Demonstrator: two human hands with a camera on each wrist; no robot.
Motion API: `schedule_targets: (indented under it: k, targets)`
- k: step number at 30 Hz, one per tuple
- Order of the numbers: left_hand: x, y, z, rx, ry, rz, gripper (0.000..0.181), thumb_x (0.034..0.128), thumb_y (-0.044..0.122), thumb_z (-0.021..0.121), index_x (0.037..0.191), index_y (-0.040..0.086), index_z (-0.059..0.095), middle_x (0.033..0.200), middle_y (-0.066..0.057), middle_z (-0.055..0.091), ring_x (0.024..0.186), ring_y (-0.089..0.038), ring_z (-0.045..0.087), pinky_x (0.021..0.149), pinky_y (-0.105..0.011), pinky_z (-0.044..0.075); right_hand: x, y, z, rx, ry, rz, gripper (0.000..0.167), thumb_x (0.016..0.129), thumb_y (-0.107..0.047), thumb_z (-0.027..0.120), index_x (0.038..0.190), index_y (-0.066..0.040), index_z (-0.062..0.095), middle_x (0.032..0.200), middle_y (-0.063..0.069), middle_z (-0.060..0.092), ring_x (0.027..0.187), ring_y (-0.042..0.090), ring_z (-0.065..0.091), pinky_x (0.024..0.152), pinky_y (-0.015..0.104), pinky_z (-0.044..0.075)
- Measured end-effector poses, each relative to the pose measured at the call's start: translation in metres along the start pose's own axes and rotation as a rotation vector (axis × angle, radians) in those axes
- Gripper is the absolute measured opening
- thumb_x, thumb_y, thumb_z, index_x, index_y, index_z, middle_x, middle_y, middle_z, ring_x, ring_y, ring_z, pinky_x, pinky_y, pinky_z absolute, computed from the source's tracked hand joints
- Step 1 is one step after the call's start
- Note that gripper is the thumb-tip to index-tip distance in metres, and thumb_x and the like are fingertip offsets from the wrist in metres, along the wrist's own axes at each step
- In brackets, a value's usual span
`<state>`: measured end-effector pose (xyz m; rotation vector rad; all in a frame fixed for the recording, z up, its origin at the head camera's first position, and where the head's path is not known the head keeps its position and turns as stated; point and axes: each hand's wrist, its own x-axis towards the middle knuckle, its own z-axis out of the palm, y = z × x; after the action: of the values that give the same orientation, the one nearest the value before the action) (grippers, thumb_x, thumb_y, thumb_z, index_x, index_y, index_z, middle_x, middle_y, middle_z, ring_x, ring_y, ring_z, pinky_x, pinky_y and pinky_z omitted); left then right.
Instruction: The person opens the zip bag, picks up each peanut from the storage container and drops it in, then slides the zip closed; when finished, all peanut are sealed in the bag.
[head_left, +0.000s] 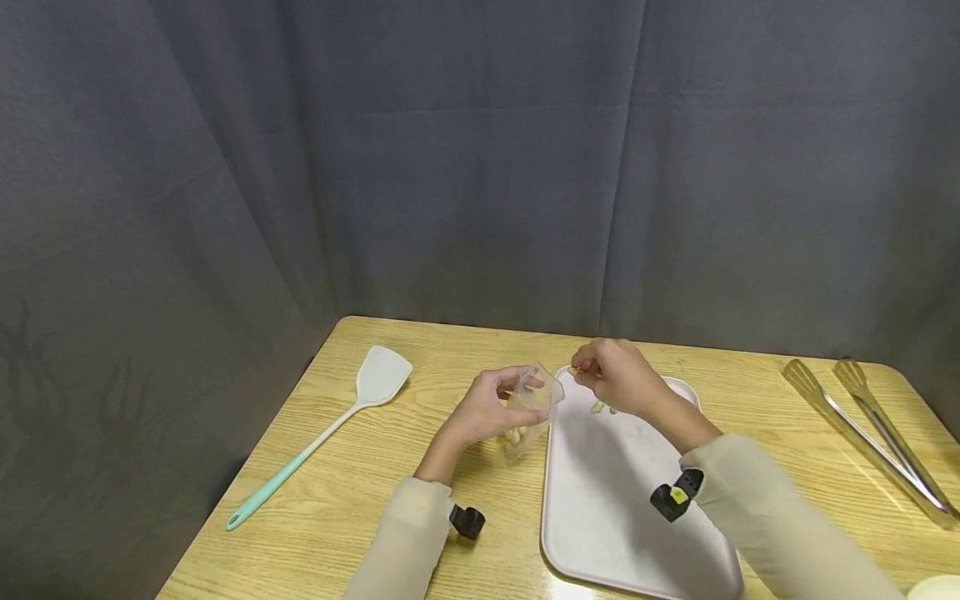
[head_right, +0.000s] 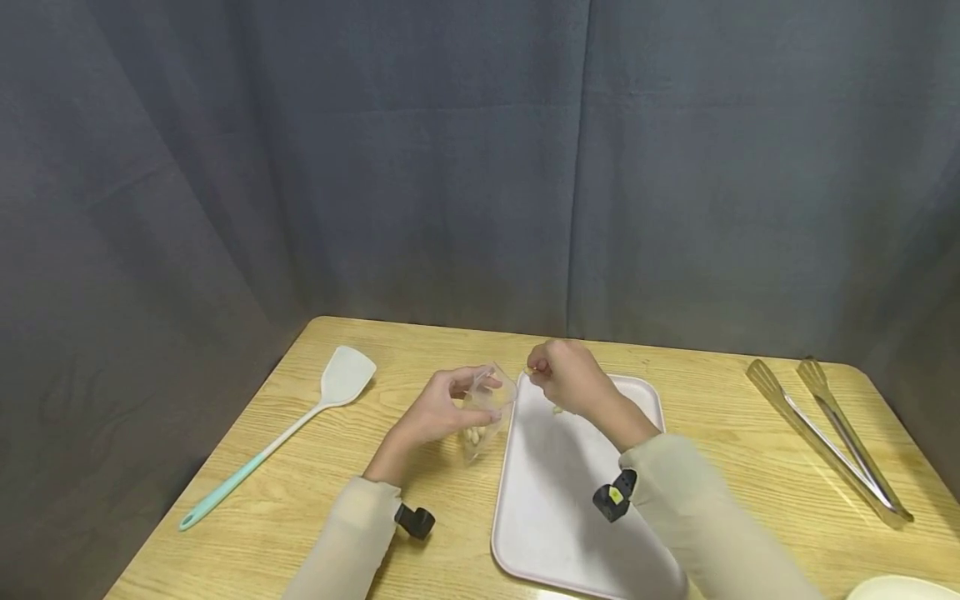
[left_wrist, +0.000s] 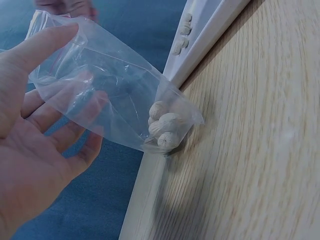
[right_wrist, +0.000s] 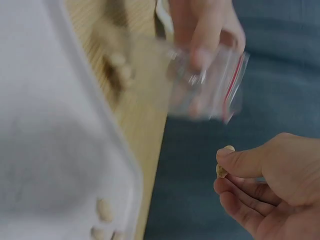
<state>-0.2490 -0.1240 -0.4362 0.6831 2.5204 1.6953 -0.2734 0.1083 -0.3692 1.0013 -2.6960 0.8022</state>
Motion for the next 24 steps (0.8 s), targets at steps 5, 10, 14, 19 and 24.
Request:
schedule_targets:
  k: [5, 10, 14, 19, 24]
  targets:
    - [0.0, 0.001, 0.0, 0.01, -0.004, -0.005, 0.064, 0.0815, 0.022, 0.083, 0.139, 0.011, 0.058, 0.12, -0.004, 0.07, 0.106, -0.016, 0.061, 0.089, -0.035, 0.049, 0.006, -0.02, 0.0, 0.001, 0.015, -0.034, 0.014, 0.08, 0.011, 0.074, 0.089, 0.001, 0.074, 0.08, 0.007, 0.067, 0.071, 0.019, 0.062, 0.064, 0.035, 0.055]
    - [-0.001, 0.006, -0.002, -0.001, -0.009, -0.014, 0.062, 0.0825, 0.021, 0.083, 0.139, 0.009, 0.058, 0.121, -0.005, 0.069, 0.105, -0.019, 0.061, 0.088, -0.036, 0.049, 0.01, -0.031, 0.001, 0.01, -0.017, -0.048, 0.015, 0.08, 0.011, 0.075, 0.091, 0.001, 0.074, 0.082, 0.007, 0.067, 0.073, 0.019, 0.063, 0.066, 0.035, 0.055]
    - [0.0, 0.0, -0.001, -0.01, -0.013, -0.004, 0.063, 0.0823, 0.021, 0.083, 0.139, 0.01, 0.058, 0.121, -0.005, 0.069, 0.108, -0.018, 0.06, 0.091, -0.038, 0.048, 0.012, -0.035, 0.006, -0.001, -0.024, -0.077, 0.017, 0.08, 0.012, 0.074, 0.093, 0.001, 0.075, 0.083, 0.007, 0.068, 0.074, 0.019, 0.064, 0.067, 0.035, 0.055]
    - [-0.001, 0.0, -0.001, -0.014, -0.017, -0.003, 0.063, 0.0825, 0.021, 0.083, 0.139, 0.01, 0.058, 0.122, -0.008, 0.068, 0.108, -0.018, 0.06, 0.093, -0.039, 0.047, 0.013, -0.037, 0.01, -0.012, -0.003, -0.114, 0.016, 0.079, 0.012, 0.074, 0.091, 0.001, 0.075, 0.08, 0.005, 0.067, 0.073, 0.018, 0.063, 0.066, 0.033, 0.054]
    - [0.0, -0.002, -0.002, 0.007, -0.013, -0.012, 0.062, 0.0818, 0.022, 0.083, 0.138, 0.011, 0.059, 0.125, -0.002, 0.066, 0.106, -0.015, 0.059, 0.09, -0.036, 0.048, 0.016, -0.04, 0.013, -0.02, 0.008, -0.14, 0.015, 0.078, 0.009, 0.079, 0.089, -0.001, 0.075, 0.079, 0.005, 0.067, 0.071, 0.016, 0.063, 0.065, 0.032, 0.054]
